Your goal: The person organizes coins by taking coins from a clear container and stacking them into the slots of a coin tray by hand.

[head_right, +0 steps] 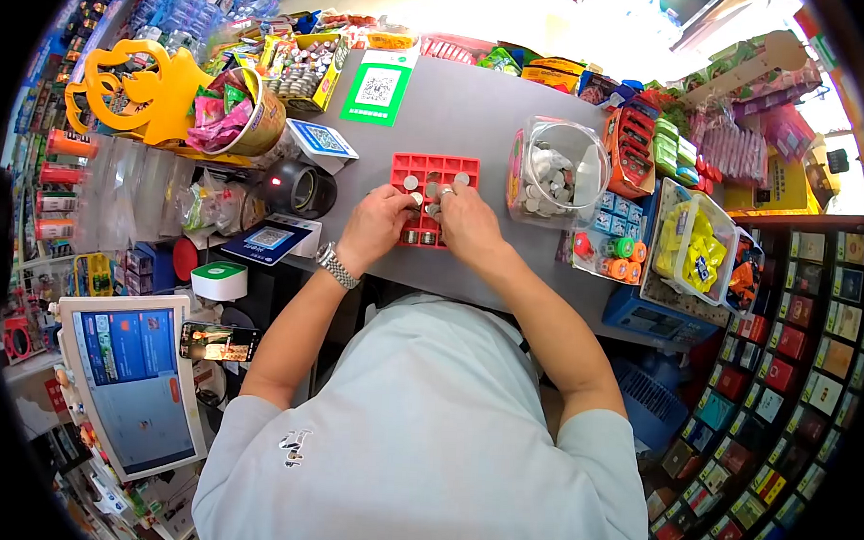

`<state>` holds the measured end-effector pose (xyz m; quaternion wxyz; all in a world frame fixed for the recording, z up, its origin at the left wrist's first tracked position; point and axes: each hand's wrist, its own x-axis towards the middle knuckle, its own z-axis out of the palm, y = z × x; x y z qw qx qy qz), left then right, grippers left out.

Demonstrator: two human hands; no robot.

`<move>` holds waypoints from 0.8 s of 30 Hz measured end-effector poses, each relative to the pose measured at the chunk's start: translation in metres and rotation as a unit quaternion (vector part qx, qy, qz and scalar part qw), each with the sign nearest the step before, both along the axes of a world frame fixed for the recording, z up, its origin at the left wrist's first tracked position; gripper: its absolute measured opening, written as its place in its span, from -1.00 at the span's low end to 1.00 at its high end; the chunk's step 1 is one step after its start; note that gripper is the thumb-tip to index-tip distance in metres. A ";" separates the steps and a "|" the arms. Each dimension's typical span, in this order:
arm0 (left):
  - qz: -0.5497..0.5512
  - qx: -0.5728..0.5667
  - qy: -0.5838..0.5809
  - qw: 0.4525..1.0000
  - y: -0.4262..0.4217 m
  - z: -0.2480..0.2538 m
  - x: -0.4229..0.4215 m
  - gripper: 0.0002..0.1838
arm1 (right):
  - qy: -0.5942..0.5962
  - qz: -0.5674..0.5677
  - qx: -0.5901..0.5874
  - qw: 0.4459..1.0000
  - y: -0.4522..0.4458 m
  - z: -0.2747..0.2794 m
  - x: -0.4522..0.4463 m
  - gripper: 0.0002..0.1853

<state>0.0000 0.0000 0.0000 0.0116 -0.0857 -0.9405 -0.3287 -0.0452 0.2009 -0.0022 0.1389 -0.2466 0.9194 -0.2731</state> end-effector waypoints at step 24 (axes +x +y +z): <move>-0.012 -0.006 -0.052 0.999 -0.032 0.007 0.014 -0.86 | -0.035 0.037 -0.140 0.989 -0.027 0.005 0.017 -0.89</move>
